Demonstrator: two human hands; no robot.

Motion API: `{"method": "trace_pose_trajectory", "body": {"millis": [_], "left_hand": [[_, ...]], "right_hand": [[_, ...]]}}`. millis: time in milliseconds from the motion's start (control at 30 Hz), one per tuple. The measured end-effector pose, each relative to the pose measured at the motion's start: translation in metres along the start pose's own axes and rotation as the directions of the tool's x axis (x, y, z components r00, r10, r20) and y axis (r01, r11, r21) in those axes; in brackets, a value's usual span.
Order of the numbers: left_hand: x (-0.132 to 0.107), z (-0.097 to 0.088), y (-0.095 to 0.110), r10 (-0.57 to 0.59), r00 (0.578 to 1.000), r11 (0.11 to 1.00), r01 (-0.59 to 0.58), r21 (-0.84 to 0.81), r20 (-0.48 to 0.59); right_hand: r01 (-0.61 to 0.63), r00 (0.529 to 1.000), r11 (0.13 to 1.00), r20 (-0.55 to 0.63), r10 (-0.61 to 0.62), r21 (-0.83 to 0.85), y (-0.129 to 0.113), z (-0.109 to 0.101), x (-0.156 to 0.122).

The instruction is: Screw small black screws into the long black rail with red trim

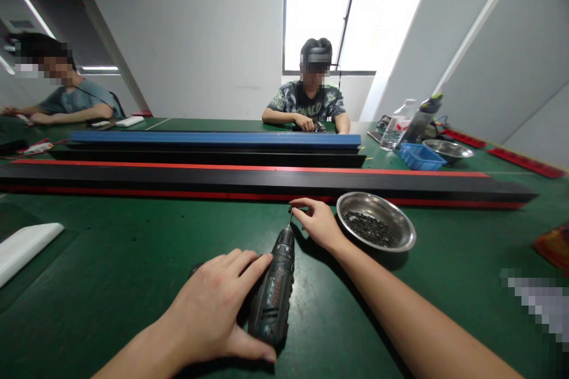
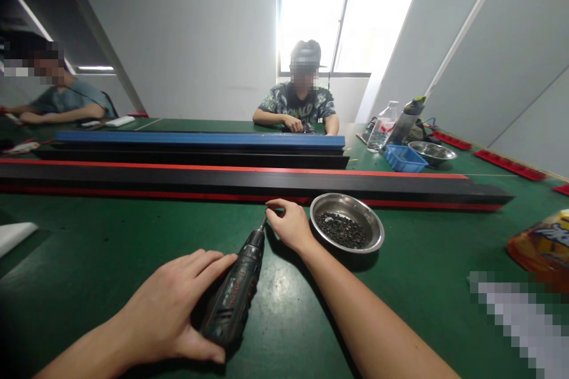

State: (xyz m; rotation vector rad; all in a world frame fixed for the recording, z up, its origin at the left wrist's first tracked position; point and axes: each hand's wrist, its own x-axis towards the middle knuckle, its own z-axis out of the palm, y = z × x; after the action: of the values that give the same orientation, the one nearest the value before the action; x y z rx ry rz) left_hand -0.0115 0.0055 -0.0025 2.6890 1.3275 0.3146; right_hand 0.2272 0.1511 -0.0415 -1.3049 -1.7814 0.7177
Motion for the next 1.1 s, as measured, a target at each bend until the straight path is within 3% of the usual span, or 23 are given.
{"method": "trace_pose_trajectory", "body": {"millis": [533,1100], "left_hand": [[0.001,0.0,-0.0004,0.012,0.999,1.0,-0.012,-0.003,-0.052],[0.0019,-0.0007,0.001,0.009,0.999,1.0,-0.009,-0.004,-0.035]], "right_hand": [[0.001,1.0,1.0,-0.001,-0.001,0.001,0.001,0.0002,-0.0002],[0.01,1.0,1.0,-0.004,-0.01,0.001,0.0012,0.0004,0.0002]]}}
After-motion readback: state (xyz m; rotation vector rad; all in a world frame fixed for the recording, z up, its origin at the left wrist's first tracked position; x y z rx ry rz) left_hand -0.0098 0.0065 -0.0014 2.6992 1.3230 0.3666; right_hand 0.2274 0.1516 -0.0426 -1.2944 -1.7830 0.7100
